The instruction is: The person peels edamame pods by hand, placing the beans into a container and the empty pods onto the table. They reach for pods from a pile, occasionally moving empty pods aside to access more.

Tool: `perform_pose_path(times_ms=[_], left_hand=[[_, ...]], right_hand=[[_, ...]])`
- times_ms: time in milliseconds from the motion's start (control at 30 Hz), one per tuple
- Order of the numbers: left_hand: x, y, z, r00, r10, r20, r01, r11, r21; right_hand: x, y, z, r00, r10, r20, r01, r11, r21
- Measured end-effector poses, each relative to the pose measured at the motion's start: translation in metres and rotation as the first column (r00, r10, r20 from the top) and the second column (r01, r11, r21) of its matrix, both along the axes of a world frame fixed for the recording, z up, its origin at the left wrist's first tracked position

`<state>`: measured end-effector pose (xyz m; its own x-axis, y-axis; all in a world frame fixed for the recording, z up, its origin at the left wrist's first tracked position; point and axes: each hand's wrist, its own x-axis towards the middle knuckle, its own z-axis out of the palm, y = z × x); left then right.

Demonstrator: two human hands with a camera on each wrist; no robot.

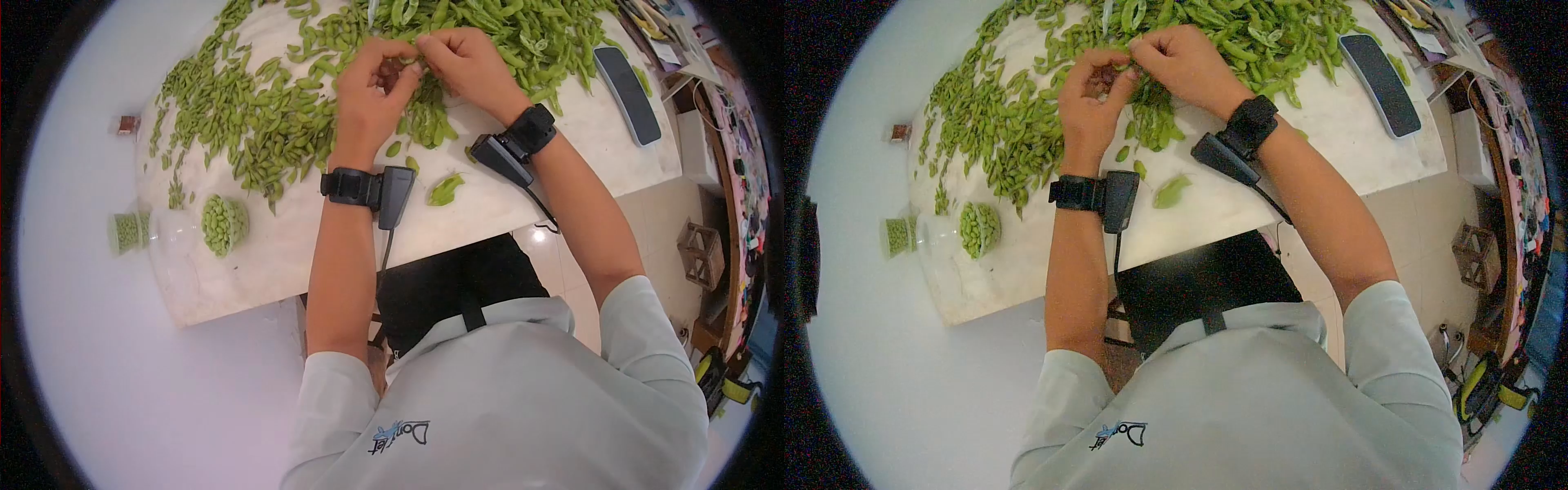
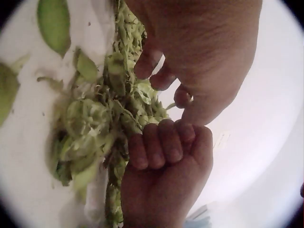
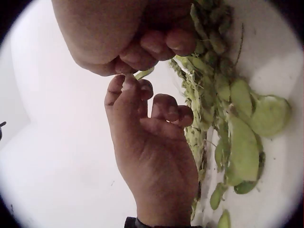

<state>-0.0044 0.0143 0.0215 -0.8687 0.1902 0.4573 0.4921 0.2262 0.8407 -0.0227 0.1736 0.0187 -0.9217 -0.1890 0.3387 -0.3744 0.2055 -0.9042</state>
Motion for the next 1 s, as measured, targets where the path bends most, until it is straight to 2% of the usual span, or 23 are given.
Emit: perform_pose_path(times_ms=[133, 233, 367, 467, 533, 600, 667, 767, 867, 900, 1000], left_hand=[[-0.005, -0.002, -0.002, 0.998, 0.008, -0.068, -0.009, 1.0, -0.009], [-0.003, 0.0, 0.002, 0.996, 0.033, -0.078, -0.026, 0.996, 0.091], [0.017, -0.021, 0.028, 0.988, 0.149, 0.046, -0.156, 0.952, 0.262], [0.049, -0.062, 0.041, 0.957, 0.276, -0.084, -0.251, 0.94, 0.229], [0.083, -0.095, 0.056, 0.907, 0.421, 0.016, -0.42, 0.902, 0.101], [0.105, -0.134, 0.06, 0.831, 0.555, -0.041, -0.556, 0.83, -0.026], [0.128, -0.174, 0.061, 0.705, 0.703, -0.092, -0.703, 0.676, -0.221], [0.148, -0.211, 0.061, 0.596, 0.793, -0.124, -0.76, 0.507, -0.407], [0.154, -0.221, 0.059, 0.595, 0.793, -0.13, -0.696, 0.428, -0.576], [0.153, -0.22, 0.057, 0.652, 0.728, -0.212, -0.681, 0.439, -0.587], [0.143, -0.208, 0.06, 0.649, 0.699, -0.301, -0.724, 0.447, -0.525]], right_hand=[[0.002, 0.0, 0.003, 0.998, -0.017, 0.053, 0.021, 0.997, -0.08], [-0.004, 0.006, -0.003, 0.999, -0.031, 0.022, 0.032, 0.997, -0.063], [-0.003, 0.004, 0.002, 0.992, -0.049, 0.119, 0.059, 0.995, -0.078], [0.002, 0.003, 0.007, 0.992, -0.027, 0.124, 0.038, 0.996, -0.086], [0.002, 0.002, 0.007, 0.994, -0.016, 0.108, 0.028, 0.993, -0.113], [0.003, 0.002, 0.009, 0.992, 0.001, 0.127, 0.013, 0.994, -0.108], [0.004, 0.002, 0.007, 0.994, 0.01, 0.108, 0.002, 0.993, -0.114], [0.001, 0.001, 0.002, 1.0, -0.027, -0.003, 0.026, 0.998, -0.049], [0.003, 0.001, 0.005, 0.999, 0.033, 0.005, -0.033, 0.996, -0.085], [0.001, 0.001, 0.005, 1.0, 0.025, 0.002, -0.025, 0.996, -0.088], [-0.003, 0.0, -0.002, 1.0, -0.017, -0.025, 0.014, 0.994, -0.112]])
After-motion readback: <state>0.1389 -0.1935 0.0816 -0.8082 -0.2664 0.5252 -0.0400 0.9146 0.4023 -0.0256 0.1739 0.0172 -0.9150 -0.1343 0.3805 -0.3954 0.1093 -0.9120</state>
